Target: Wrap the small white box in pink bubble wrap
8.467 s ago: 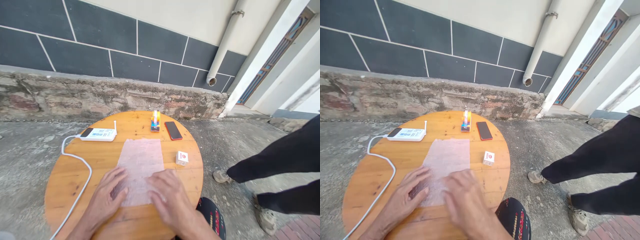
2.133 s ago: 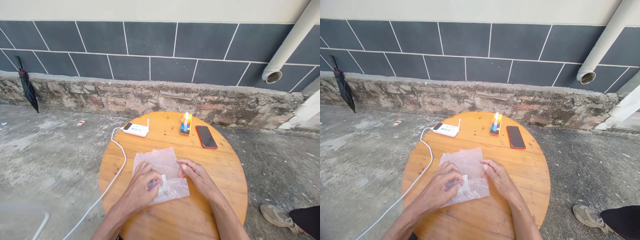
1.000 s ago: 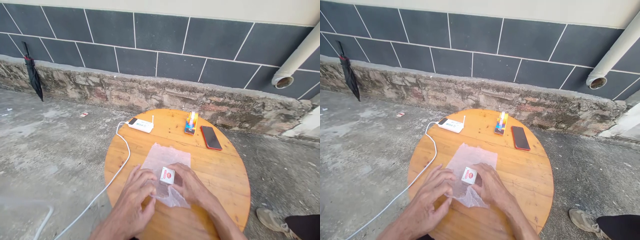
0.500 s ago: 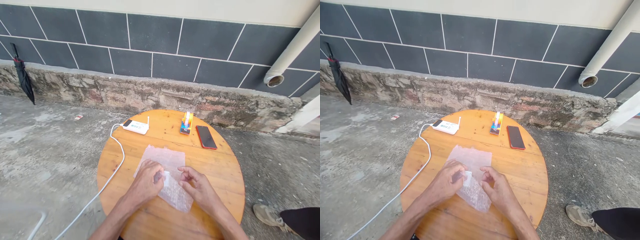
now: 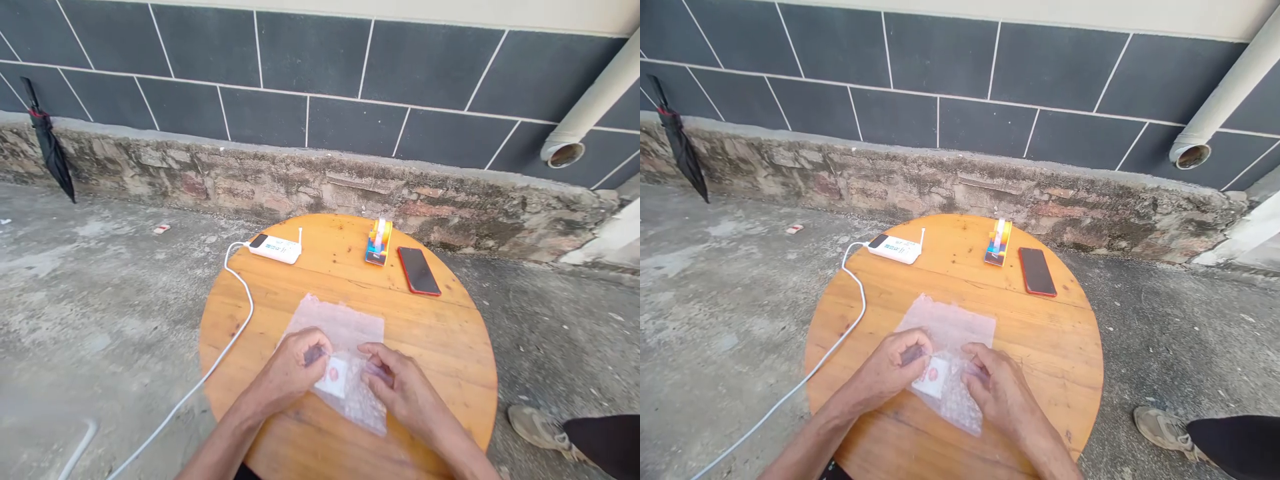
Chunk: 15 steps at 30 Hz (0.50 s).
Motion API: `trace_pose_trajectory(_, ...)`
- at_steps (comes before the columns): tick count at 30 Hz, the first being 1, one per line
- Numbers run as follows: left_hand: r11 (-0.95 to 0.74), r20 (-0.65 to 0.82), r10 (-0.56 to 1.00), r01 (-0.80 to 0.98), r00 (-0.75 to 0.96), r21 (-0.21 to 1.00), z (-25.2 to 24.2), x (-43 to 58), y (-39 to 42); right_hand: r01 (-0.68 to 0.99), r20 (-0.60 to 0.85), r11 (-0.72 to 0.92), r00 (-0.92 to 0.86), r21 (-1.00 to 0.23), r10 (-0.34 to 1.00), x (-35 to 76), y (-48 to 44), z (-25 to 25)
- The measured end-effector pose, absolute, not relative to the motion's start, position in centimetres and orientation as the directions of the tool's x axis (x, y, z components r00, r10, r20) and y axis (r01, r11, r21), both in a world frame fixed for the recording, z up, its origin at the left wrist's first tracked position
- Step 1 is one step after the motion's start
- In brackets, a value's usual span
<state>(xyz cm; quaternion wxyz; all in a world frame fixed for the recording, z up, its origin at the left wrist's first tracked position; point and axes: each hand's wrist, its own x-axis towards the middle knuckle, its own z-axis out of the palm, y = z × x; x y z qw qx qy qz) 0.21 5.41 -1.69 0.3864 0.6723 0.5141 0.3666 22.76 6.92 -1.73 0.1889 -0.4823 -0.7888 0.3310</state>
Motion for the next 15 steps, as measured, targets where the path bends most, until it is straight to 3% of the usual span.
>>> trace_pose_trajectory(9, -0.238, 0.235, 0.969, 0.554, 0.077, 0.798, -1.7, 0.0, 4.3, 0.528, 0.05, 0.314, -0.454, -0.789, 0.89, 23.0, 6.8, -0.8)
trace_pose_trajectory(15, -0.188, 0.201, 0.979, 0.543, 0.036, 0.819, -2.0, -0.2, 3.4, 0.553, -0.066, 0.27, -0.512, -0.788, 0.856, 21.4, 6.4, -0.7)
